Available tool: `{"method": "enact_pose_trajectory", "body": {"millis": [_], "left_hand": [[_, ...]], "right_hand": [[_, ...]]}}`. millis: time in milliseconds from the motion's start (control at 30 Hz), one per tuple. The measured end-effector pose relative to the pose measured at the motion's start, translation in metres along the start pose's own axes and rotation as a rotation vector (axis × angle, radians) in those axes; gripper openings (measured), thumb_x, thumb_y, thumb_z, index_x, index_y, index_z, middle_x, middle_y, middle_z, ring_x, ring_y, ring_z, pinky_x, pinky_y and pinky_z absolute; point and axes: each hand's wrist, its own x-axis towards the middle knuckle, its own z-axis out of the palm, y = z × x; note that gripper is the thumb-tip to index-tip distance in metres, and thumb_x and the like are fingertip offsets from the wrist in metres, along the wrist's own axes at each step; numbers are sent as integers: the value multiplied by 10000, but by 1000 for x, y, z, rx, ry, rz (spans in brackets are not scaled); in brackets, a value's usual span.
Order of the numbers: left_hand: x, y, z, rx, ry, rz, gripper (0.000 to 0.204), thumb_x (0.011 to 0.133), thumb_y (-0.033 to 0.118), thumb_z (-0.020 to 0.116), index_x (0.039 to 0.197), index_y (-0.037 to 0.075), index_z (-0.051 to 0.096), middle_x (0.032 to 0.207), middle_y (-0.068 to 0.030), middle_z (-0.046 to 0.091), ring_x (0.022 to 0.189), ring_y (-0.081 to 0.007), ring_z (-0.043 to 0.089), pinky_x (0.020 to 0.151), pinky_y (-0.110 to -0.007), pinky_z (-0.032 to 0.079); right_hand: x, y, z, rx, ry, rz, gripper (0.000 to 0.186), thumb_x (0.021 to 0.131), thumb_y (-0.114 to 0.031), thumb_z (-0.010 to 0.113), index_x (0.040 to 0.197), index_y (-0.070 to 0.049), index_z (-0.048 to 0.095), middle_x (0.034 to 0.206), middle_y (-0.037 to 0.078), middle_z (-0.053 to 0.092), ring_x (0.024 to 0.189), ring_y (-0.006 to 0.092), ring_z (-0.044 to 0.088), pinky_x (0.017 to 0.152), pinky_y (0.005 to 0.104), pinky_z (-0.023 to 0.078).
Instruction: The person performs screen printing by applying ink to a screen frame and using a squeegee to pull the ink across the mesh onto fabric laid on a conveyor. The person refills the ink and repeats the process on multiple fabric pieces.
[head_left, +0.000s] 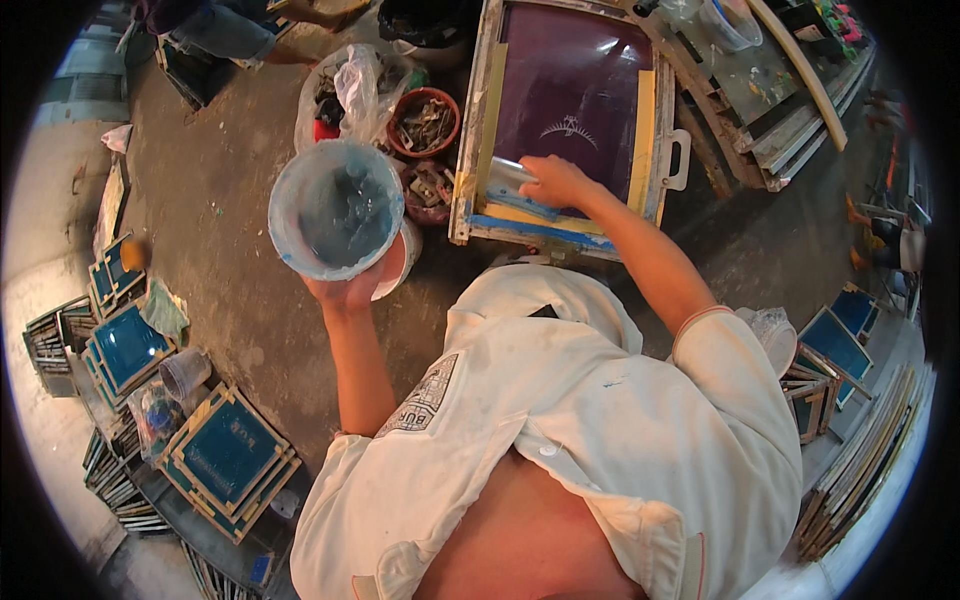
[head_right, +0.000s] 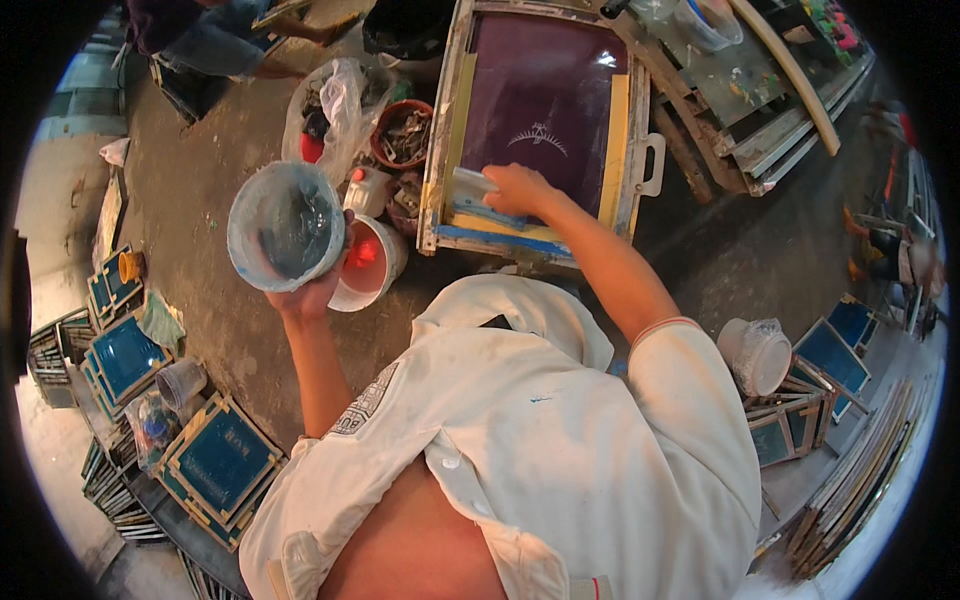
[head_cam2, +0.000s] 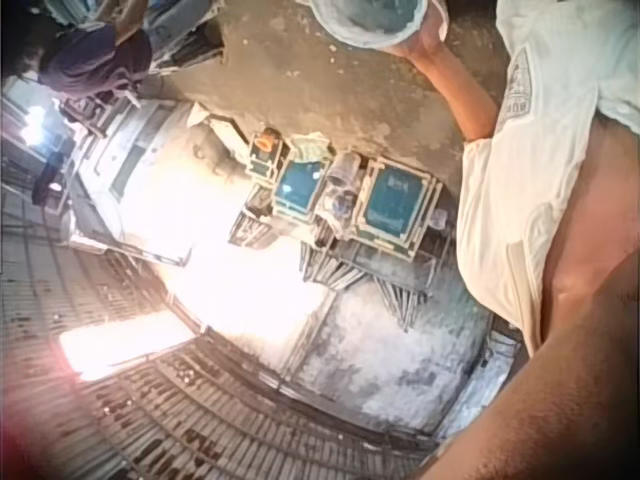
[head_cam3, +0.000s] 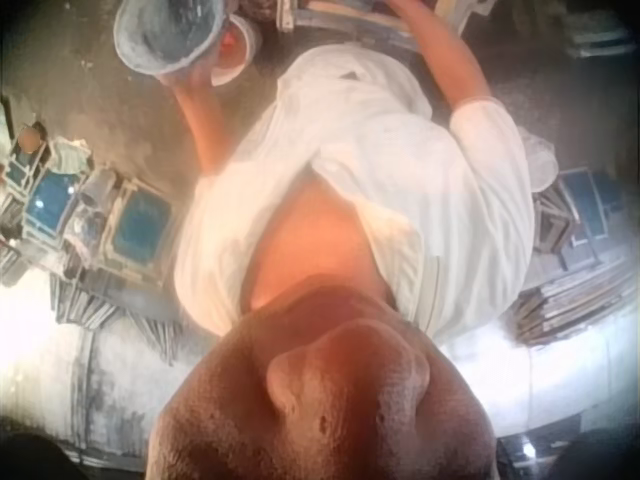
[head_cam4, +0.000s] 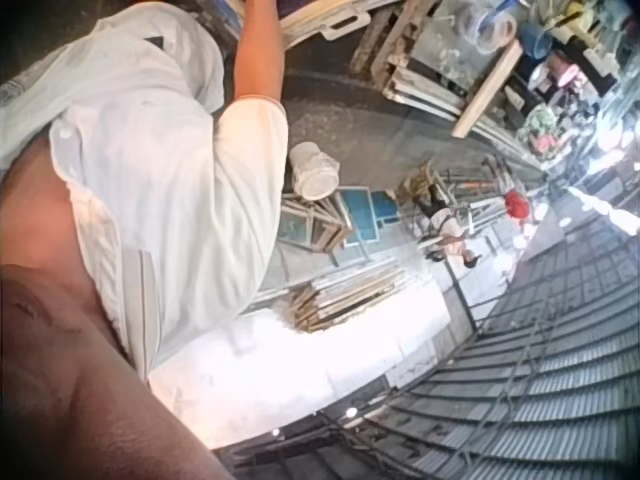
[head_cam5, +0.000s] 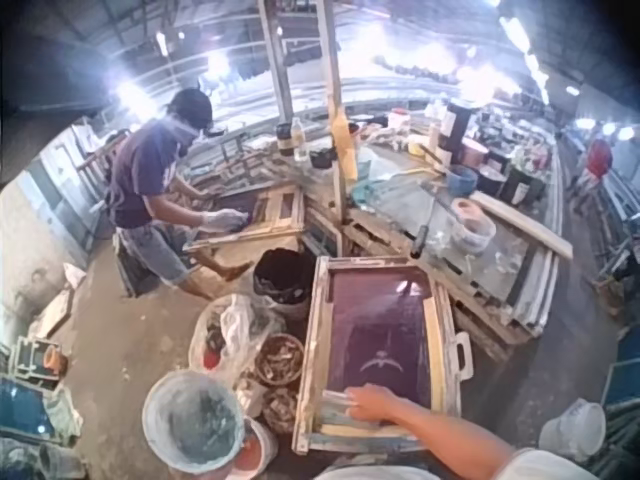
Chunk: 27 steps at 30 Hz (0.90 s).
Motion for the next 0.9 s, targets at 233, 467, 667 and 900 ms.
{"method": "enact_pose_trajectory", "body": {"millis": [233,467,667,900], "left_hand": [[1,-7,3,33,-28,13,789,964,623,484,1522,75,392,1465,-225,509,1308,-527,479,1055,-631,428],[-4,-15,39,-80,-83,-52,610,1004,533,453,1424,96,520,1423,-128,577,1259,-373,582,1044,-585,477],[17,-44,94,-146,-315,-221,577,1030,514,375,1398,109,556,1384,-75,610,1272,-300,576,1101,-499,441],[18,-68,162,-145,-402,-343,574,1037,528,367,1400,127,560,1373,-78,613,1229,-289,599,1075,-486,466]], "right_hand": [[10,-6,5,-41,-170,-125,418,809,-282,726,1166,-77,651,1073,221,703,1047,413,661,871,517,518],[-18,-8,-70,894,-120,-81,458,852,-231,797,1214,-16,618,1076,63,679,991,163,659,845,344,539],[-85,-27,-120,1380,546,-296,437,856,-86,813,1236,-57,600,1143,63,669,1038,167,655,888,370,551],[-126,-55,-142,1378,893,-748,307,885,32,741,1172,-57,674,1149,63,687,1024,145,657,924,350,515]]}}
